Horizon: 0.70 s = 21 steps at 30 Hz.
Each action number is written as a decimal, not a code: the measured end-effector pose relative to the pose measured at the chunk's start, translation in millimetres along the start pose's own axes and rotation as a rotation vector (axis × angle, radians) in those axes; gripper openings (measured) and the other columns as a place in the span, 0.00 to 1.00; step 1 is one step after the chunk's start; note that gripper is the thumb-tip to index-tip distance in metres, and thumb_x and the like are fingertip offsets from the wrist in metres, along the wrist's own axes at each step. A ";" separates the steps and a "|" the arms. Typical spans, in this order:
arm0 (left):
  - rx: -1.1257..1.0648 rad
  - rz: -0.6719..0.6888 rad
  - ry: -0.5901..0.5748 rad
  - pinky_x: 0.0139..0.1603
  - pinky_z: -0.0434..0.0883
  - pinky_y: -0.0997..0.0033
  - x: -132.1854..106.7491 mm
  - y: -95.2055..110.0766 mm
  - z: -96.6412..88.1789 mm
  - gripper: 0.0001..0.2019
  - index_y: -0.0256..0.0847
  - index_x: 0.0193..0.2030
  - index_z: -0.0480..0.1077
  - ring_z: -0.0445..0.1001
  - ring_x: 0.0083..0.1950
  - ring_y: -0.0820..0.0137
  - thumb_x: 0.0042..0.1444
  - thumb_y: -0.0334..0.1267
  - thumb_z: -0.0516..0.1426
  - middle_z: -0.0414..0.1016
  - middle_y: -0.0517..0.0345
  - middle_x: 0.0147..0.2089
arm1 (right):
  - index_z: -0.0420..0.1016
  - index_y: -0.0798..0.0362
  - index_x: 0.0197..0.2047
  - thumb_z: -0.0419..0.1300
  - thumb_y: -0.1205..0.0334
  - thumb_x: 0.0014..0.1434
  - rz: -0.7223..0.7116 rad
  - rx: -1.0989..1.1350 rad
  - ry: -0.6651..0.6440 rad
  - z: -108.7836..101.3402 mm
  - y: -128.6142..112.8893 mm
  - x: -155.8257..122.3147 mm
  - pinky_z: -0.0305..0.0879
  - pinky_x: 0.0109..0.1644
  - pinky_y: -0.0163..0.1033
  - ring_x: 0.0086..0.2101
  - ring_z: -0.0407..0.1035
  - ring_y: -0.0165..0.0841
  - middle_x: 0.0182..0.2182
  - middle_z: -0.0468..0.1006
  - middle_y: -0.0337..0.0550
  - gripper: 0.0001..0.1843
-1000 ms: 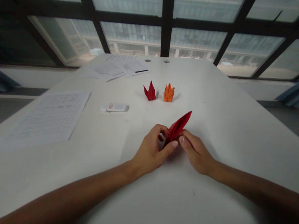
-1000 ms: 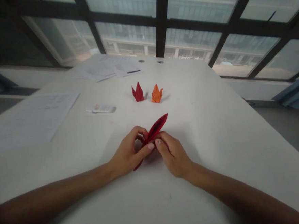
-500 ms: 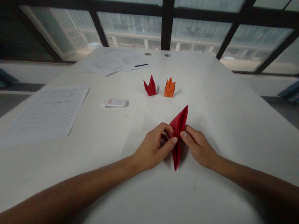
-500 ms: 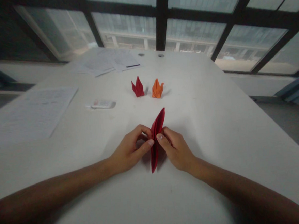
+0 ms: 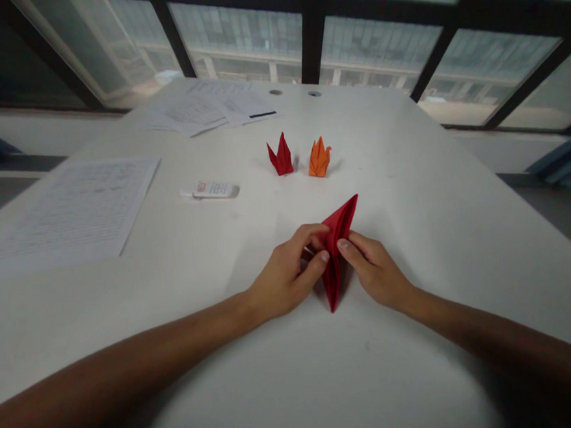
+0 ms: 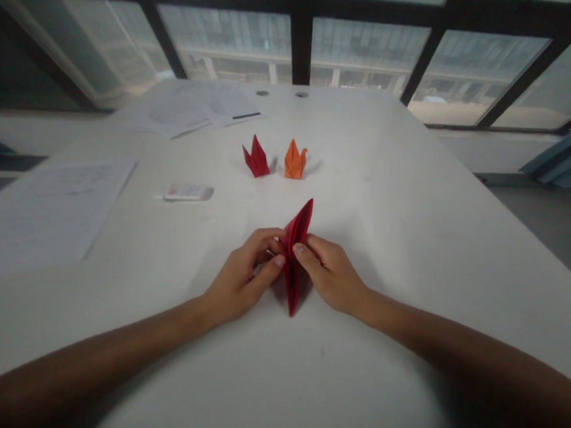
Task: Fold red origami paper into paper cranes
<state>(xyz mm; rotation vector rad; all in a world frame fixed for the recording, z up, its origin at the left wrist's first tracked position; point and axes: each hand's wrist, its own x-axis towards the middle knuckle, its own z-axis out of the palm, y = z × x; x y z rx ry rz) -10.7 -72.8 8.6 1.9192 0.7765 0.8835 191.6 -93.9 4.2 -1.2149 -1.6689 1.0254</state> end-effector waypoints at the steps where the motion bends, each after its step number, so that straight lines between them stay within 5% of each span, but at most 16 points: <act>1: -0.016 -0.018 -0.007 0.40 0.73 0.71 0.3 0.3 0.3 0.15 0.43 0.61 0.60 0.75 0.38 0.72 0.71 0.40 0.54 0.73 0.59 0.42 | 0.71 0.50 0.37 0.52 0.49 0.73 -0.006 -0.008 -0.004 0.1 0.1 -0.2 0.61 0.38 0.39 0.33 0.64 0.34 0.30 0.71 0.37 0.17; 21: -0.124 -0.112 0.011 0.42 0.73 0.70 4.7 -5.7 -3.7 0.15 0.44 0.58 0.64 0.74 0.38 0.72 0.68 0.42 0.58 0.72 0.59 0.40 | 0.77 0.50 0.42 0.56 0.56 0.68 0.014 0.072 0.008 1.1 5.1 2.3 0.69 0.44 0.42 0.40 0.73 0.39 0.34 0.78 0.40 0.10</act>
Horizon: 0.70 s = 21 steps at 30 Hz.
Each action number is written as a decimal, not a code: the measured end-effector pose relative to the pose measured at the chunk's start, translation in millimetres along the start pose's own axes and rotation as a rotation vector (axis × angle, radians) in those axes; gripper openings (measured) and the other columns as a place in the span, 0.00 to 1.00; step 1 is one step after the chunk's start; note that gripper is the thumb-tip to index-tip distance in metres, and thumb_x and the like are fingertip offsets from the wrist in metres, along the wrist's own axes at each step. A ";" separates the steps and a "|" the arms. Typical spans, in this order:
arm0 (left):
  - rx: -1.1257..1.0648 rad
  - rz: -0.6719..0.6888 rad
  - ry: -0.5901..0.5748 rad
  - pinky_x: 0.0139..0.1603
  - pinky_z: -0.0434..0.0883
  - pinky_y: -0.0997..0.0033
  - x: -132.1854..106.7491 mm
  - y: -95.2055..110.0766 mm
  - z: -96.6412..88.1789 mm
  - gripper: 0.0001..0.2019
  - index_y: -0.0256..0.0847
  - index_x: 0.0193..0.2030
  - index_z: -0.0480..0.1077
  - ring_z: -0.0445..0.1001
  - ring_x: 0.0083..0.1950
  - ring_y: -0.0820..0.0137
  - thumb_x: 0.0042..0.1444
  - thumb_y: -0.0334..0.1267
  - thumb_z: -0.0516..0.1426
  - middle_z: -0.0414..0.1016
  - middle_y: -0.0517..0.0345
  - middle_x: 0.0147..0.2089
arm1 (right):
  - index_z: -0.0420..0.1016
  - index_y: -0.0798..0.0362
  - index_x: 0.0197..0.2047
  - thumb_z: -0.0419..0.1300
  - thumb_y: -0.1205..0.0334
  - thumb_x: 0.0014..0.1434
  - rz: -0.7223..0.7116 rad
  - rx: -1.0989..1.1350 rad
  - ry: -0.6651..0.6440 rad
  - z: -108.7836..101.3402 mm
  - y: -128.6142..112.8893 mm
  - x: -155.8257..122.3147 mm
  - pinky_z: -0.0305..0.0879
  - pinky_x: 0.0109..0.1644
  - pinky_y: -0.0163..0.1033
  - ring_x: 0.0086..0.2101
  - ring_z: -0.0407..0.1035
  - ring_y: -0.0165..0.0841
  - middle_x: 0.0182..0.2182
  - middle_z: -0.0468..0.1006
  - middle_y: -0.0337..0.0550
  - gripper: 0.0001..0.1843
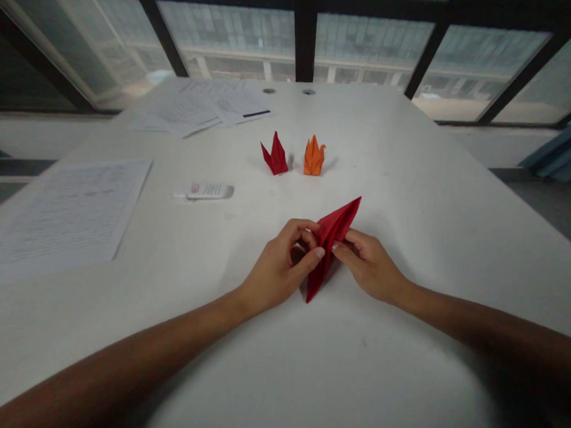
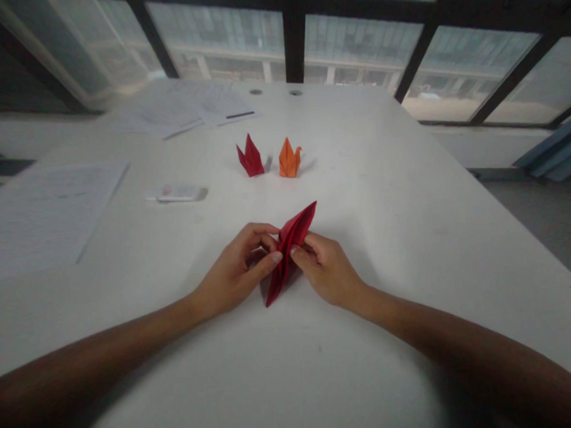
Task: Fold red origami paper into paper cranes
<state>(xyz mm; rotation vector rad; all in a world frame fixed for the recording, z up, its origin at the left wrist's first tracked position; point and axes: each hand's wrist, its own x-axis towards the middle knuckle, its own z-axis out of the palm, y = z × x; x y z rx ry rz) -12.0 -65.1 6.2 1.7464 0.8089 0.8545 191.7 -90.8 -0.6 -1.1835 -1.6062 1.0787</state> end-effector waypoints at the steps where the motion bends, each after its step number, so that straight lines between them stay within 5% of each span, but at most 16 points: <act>1: -0.015 0.003 0.016 0.42 0.73 0.70 0.4 0.0 -0.6 0.13 0.44 0.57 0.64 0.74 0.39 0.72 0.69 0.41 0.57 0.71 0.60 0.39 | 0.77 0.50 0.42 0.57 0.56 0.68 0.004 0.008 0.008 -0.5 0.5 0.7 0.69 0.43 0.42 0.40 0.73 0.39 0.34 0.79 0.40 0.10; 9: 0.147 0.053 0.217 0.36 0.70 0.72 -1.3 3.8 -9.9 0.13 0.43 0.57 0.63 0.72 0.33 0.73 0.67 0.34 0.55 0.71 0.63 0.36 | 0.69 0.49 0.31 0.62 0.48 0.66 0.109 0.233 0.135 -7.3 6.0 8.3 0.76 0.38 0.43 0.34 0.76 0.37 0.31 0.76 0.39 0.16; 16: 0.467 0.289 0.185 0.39 0.71 0.72 -6.7 5.1 -10.4 0.17 0.43 0.58 0.70 0.72 0.37 0.72 0.65 0.27 0.53 0.72 0.58 0.40 | 0.70 0.48 0.44 0.63 0.54 0.66 -0.064 -0.035 0.210 -7.8 -3.6 3.7 0.77 0.45 0.45 0.39 0.75 0.35 0.42 0.78 0.42 0.09; 21: 0.508 0.369 0.133 0.42 0.73 0.71 -4.1 5.9 -10.3 0.13 0.38 0.47 0.75 0.73 0.39 0.71 0.66 0.25 0.50 0.71 0.55 0.40 | 0.66 0.46 0.51 0.62 0.57 0.67 -0.171 -0.130 0.183 -6.8 -6.1 0.0 0.75 0.48 0.46 0.42 0.76 0.37 0.45 0.79 0.44 0.12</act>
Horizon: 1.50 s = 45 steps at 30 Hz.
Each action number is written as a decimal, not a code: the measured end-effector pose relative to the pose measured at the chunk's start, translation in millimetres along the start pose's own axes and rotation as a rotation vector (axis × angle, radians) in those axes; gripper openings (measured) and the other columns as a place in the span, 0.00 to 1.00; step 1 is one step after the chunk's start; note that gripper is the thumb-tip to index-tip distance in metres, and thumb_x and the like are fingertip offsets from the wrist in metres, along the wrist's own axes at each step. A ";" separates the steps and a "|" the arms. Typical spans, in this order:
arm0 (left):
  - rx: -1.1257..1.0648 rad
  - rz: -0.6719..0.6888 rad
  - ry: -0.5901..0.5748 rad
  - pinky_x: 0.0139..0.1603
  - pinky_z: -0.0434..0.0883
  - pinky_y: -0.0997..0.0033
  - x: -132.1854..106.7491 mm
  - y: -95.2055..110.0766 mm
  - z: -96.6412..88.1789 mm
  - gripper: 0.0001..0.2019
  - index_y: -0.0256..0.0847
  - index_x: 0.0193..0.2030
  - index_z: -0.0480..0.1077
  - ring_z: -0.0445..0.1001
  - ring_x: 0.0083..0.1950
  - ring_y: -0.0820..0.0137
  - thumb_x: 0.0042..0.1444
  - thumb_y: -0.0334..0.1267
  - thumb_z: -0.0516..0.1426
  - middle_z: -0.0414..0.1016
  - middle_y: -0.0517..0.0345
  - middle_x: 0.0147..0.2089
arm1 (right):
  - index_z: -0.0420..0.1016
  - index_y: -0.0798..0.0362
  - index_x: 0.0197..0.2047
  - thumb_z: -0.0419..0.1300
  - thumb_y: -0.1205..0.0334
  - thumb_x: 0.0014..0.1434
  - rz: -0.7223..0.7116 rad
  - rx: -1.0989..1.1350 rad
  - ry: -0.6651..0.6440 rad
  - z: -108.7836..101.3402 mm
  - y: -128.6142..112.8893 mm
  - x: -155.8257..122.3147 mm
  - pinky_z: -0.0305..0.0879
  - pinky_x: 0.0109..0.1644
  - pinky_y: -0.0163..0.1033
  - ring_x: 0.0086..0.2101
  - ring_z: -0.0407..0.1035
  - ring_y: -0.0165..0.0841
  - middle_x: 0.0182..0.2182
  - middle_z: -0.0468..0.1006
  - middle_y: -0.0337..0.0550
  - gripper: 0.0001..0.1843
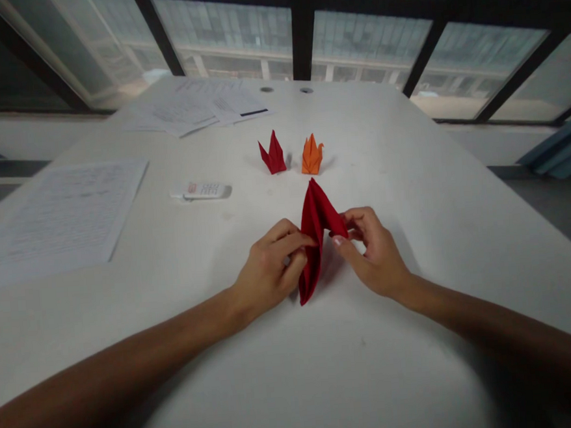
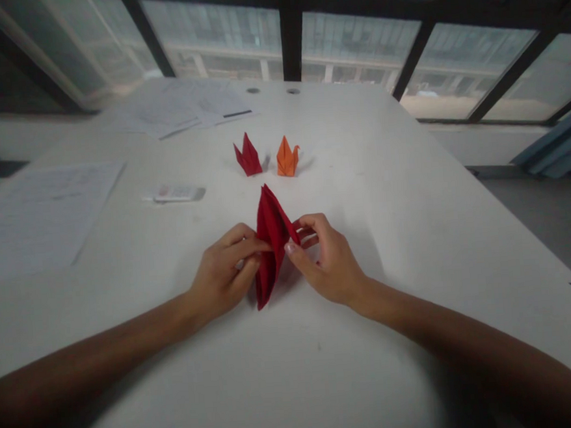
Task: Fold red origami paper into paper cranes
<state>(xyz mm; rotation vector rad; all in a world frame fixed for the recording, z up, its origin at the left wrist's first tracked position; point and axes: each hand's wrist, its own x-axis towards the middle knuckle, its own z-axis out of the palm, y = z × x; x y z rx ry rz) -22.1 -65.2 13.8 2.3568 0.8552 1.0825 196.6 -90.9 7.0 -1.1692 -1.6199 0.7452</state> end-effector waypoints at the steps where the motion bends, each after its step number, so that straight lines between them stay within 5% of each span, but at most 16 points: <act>1: -0.001 0.003 -0.008 0.42 0.73 0.71 -0.3 -1.0 0.6 0.14 0.38 0.48 0.76 0.73 0.40 0.71 0.66 0.26 0.50 0.71 0.55 0.41 | 0.66 0.46 0.52 0.62 0.55 0.67 -0.022 -0.025 -0.030 0.6 -0.5 -0.7 0.75 0.47 0.46 0.43 0.77 0.38 0.46 0.79 0.45 0.13; 5: -0.018 0.051 -0.086 0.44 0.74 0.70 -2.7 -2.6 3.1 0.19 0.40 0.60 0.73 0.73 0.42 0.71 0.67 0.26 0.50 0.70 0.54 0.44 | 0.68 0.48 0.55 0.67 0.50 0.62 -0.067 -0.188 -0.063 3.4 -4.0 -2.2 0.75 0.49 0.50 0.43 0.77 0.41 0.48 0.80 0.47 0.22; 9: -0.024 0.049 -0.118 0.46 0.75 0.70 -2.0 1.2 3.7 0.17 0.39 0.59 0.73 0.73 0.42 0.71 0.68 0.27 0.50 0.70 0.54 0.44 | 0.72 0.48 0.47 0.65 0.56 0.64 -0.036 -0.250 -0.066 2.1 -7.9 0.2 0.75 0.43 0.44 0.38 0.78 0.37 0.40 0.83 0.42 0.11; 12: 0.012 -0.028 -0.059 0.48 0.75 0.68 0.1 3.6 4.1 0.11 0.39 0.53 0.74 0.73 0.43 0.71 0.67 0.31 0.55 0.70 0.55 0.44 | 0.74 0.48 0.41 0.61 0.62 0.66 -0.052 -0.295 -0.041 -2.0 -6.5 4.3 0.72 0.37 0.38 0.33 0.77 0.34 0.34 0.82 0.38 0.01; 16: -0.025 -0.174 0.033 0.40 0.73 0.70 1.7 3.3 4.9 0.04 0.41 0.43 0.70 0.72 0.37 0.73 0.63 0.31 0.58 0.69 0.59 0.40 | 0.75 0.49 0.41 0.60 0.63 0.65 -0.106 -0.363 0.044 -8.2 0.9 12.0 0.71 0.35 0.38 0.31 0.76 0.33 0.33 0.82 0.38 0.03; 21: -0.286 -0.429 0.064 0.27 0.68 0.76 3.4 -2.9 1.7 0.19 0.45 0.54 0.58 0.73 0.29 0.77 0.57 0.27 0.55 0.69 0.63 0.43 | 0.76 0.49 0.41 0.60 0.66 0.62 -0.160 -0.382 0.120 -12.7 8.8 18.1 0.73 0.36 0.38 0.30 0.75 0.32 0.32 0.81 0.38 0.05; 24: -0.235 -0.470 0.016 0.26 0.66 0.76 6.2 -8.9 -1.9 0.21 0.45 0.55 0.62 0.70 0.27 0.79 0.55 0.26 0.54 0.67 0.64 0.41 | 0.76 0.49 0.39 0.59 0.73 0.58 -0.283 -0.381 0.095 -15.9 12.9 17.3 0.75 0.39 0.40 0.34 0.77 0.34 0.35 0.81 0.40 0.10; 28: -0.078 -0.369 -0.034 0.31 0.70 0.74 10.6 -18.6 -7.5 0.14 0.42 0.48 0.70 0.73 0.35 0.74 0.56 0.27 0.55 0.70 0.58 0.45 | 0.77 0.49 0.39 0.56 0.78 0.55 -0.485 -0.403 0.023 -22.7 22.1 15.7 0.76 0.48 0.44 0.43 0.78 0.37 0.42 0.82 0.45 0.16; 34: 0.095 -0.287 -0.127 0.38 0.73 0.71 15.6 -29.8 -17.5 0.14 0.41 0.45 0.73 0.74 0.35 0.75 0.54 0.25 0.56 0.71 0.56 0.48 | 0.78 0.48 0.39 0.57 0.77 0.56 -0.452 -0.403 -0.039 -28.7 36.4 20.3 0.76 0.47 0.44 0.41 0.77 0.36 0.40 0.81 0.43 0.15; 40: 0.171 -0.335 -0.175 0.41 0.75 0.66 15.9 -27.6 -15.5 0.17 0.40 0.54 0.70 0.73 0.32 0.74 0.58 0.30 0.58 0.72 0.54 0.52 | 0.77 0.48 0.44 0.59 0.77 0.59 -0.424 -0.385 -0.104 -26.1 38.9 21.0 0.74 0.48 0.44 0.42 0.76 0.36 0.41 0.80 0.43 0.15; 45: 0.366 -0.169 -0.242 0.53 0.75 0.57 10.1 -24.2 -11.4 0.26 0.42 0.65 0.66 0.74 0.52 0.59 0.59 0.34 0.61 0.70 0.47 0.60 | 0.77 0.50 0.44 0.60 0.75 0.59 -0.604 -0.611 -0.123 -24.5 31.6 17.9 0.70 0.50 0.51 0.44 0.74 0.42 0.45 0.82 0.48 0.13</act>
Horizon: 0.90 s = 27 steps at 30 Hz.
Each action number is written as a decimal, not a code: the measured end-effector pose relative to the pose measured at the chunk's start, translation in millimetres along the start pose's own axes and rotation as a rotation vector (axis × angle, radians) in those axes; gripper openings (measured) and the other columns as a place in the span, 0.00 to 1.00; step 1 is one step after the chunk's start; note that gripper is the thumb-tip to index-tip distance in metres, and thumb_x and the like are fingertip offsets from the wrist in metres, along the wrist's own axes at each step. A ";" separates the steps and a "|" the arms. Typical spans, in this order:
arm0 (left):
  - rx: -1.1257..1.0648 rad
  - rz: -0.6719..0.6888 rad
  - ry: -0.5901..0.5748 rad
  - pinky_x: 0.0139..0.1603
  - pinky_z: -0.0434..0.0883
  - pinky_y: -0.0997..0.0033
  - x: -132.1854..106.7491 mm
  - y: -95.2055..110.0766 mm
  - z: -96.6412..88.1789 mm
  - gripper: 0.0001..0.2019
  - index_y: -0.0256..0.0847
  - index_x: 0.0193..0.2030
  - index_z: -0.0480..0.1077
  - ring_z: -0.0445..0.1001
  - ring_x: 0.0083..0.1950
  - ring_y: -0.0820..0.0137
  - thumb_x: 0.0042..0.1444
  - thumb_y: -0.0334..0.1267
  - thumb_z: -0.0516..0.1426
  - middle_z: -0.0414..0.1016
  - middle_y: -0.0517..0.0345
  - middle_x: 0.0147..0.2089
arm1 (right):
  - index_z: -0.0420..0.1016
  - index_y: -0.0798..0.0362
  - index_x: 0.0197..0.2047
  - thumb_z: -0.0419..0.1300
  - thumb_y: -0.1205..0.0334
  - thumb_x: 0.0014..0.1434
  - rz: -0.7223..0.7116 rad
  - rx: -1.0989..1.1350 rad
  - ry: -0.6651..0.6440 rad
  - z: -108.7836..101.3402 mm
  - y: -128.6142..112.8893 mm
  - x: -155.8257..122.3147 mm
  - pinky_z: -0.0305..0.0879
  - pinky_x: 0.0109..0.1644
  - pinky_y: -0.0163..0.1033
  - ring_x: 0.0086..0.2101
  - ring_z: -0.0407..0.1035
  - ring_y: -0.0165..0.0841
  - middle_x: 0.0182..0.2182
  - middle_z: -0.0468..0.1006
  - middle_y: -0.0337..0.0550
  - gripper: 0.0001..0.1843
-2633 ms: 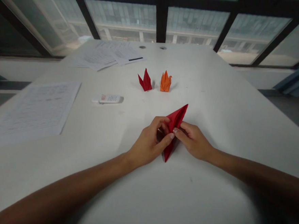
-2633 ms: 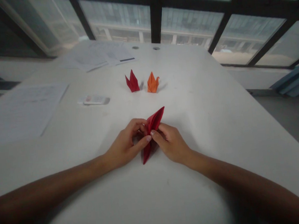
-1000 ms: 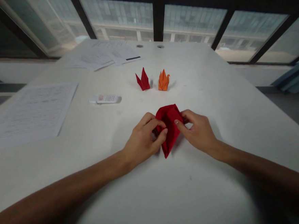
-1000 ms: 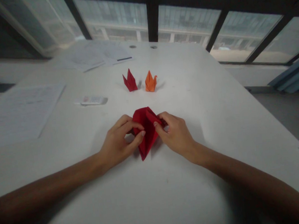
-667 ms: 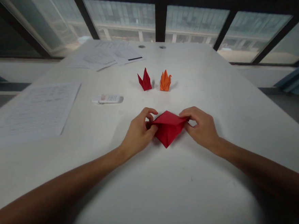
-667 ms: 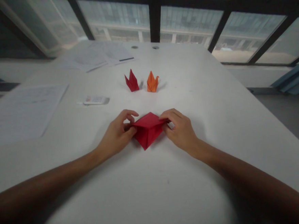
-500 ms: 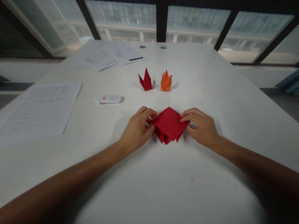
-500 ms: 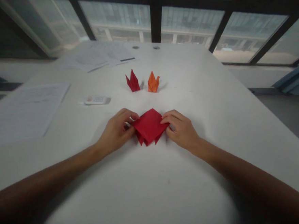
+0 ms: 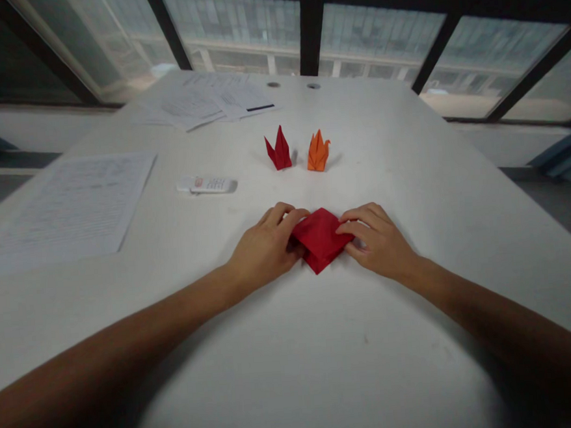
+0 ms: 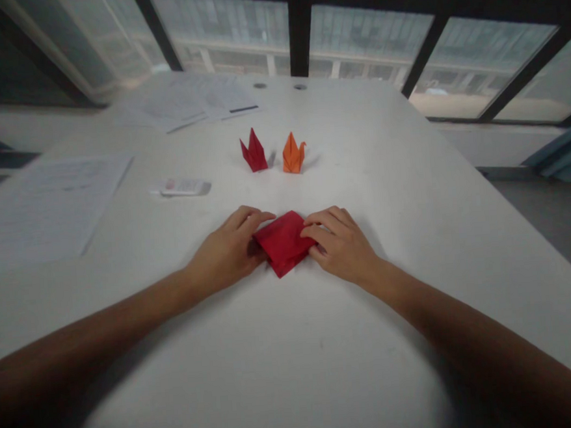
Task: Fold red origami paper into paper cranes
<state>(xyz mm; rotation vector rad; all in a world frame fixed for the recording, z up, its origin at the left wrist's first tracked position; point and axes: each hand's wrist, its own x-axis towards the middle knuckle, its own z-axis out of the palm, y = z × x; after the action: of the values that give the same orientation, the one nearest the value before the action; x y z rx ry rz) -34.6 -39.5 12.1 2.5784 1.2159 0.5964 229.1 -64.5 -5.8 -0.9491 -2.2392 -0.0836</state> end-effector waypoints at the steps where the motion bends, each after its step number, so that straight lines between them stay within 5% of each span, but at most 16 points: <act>1: 0.056 0.062 -0.006 0.57 0.73 0.55 -0.3 -0.9 0.0 0.27 0.42 0.66 0.66 0.72 0.56 0.56 0.60 0.33 0.60 0.70 0.46 0.61 | 0.78 0.50 0.44 0.60 0.74 0.59 -0.058 -0.058 -0.036 -1.2 -1.4 0.5 0.69 0.51 0.52 0.45 0.73 0.43 0.47 0.82 0.49 0.13; 4: 0.128 0.178 -0.073 0.62 0.69 0.51 1.1 -6.3 -1.0 0.24 0.46 0.67 0.68 0.69 0.58 0.55 0.64 0.35 0.57 0.71 0.48 0.63 | 0.79 0.50 0.44 0.60 0.73 0.58 -0.142 -0.108 -0.167 -4.4 -2.3 1.7 0.66 0.53 0.53 0.49 0.72 0.45 0.50 0.82 0.48 0.13; 9: 0.185 0.145 -0.120 0.60 0.66 0.47 3.5 -11.1 -4.0 0.22 0.49 0.64 0.72 0.68 0.60 0.50 0.64 0.44 0.57 0.71 0.50 0.66 | 0.76 0.49 0.36 0.58 0.75 0.53 -0.047 -0.044 -0.231 -5.5 4.6 0.5 0.66 0.53 0.53 0.48 0.73 0.45 0.46 0.83 0.47 0.12; 13: 0.169 0.204 -0.141 0.58 0.65 0.47 1.7 -9.0 -8.3 0.24 0.45 0.66 0.70 0.68 0.61 0.49 0.67 0.51 0.53 0.70 0.47 0.69 | 0.73 0.48 0.35 0.59 0.74 0.52 -0.015 0.055 -0.147 -7.3 3.5 -1.6 0.67 0.55 0.53 0.49 0.73 0.44 0.46 0.82 0.46 0.11; 17: 0.109 0.244 -0.150 0.57 0.64 0.49 1.5 -6.8 -8.5 0.27 0.43 0.66 0.69 0.69 0.61 0.49 0.69 0.57 0.51 0.72 0.47 0.68 | 0.74 0.49 0.48 0.62 0.66 0.59 -0.028 0.014 0.018 -8.8 -5.3 -0.4 0.65 0.61 0.58 0.57 0.71 0.48 0.56 0.78 0.52 0.13; 20: 0.135 0.184 -0.145 0.59 0.62 0.48 1.9 -4.1 -4.7 0.24 0.43 0.64 0.71 0.69 0.62 0.49 0.70 0.54 0.51 0.72 0.48 0.67 | 0.71 0.53 0.61 0.62 0.59 0.65 -0.046 -0.017 -0.137 -5.4 -9.1 2.5 0.61 0.67 0.61 0.65 0.65 0.51 0.64 0.73 0.58 0.22; 23: 0.147 0.131 -0.144 0.63 0.59 0.44 0.9 -2.5 -0.7 0.25 0.43 0.69 0.66 0.66 0.66 0.48 0.69 0.49 0.52 0.69 0.48 0.71 | 0.71 0.52 0.64 0.60 0.57 0.68 0.004 0.027 -0.335 1.0 -7.4 3.9 0.63 0.67 0.59 0.64 0.67 0.48 0.64 0.74 0.55 0.23; 27: 0.161 0.126 -0.148 0.68 0.51 0.37 -1.4 -4.2 1.8 0.31 0.45 0.76 0.55 0.62 0.71 0.47 0.70 0.49 0.51 0.63 0.48 0.75 | 0.73 0.50 0.63 0.63 0.57 0.66 0.046 0.070 -0.333 6.3 -3.8 2.8 0.65 0.66 0.59 0.63 0.68 0.46 0.62 0.76 0.52 0.23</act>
<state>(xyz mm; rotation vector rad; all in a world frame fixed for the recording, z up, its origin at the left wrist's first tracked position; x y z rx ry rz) -37.5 -38.1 8.6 2.7924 1.1022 0.3356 221.7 -63.6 -8.0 -1.0378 -2.5014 0.1853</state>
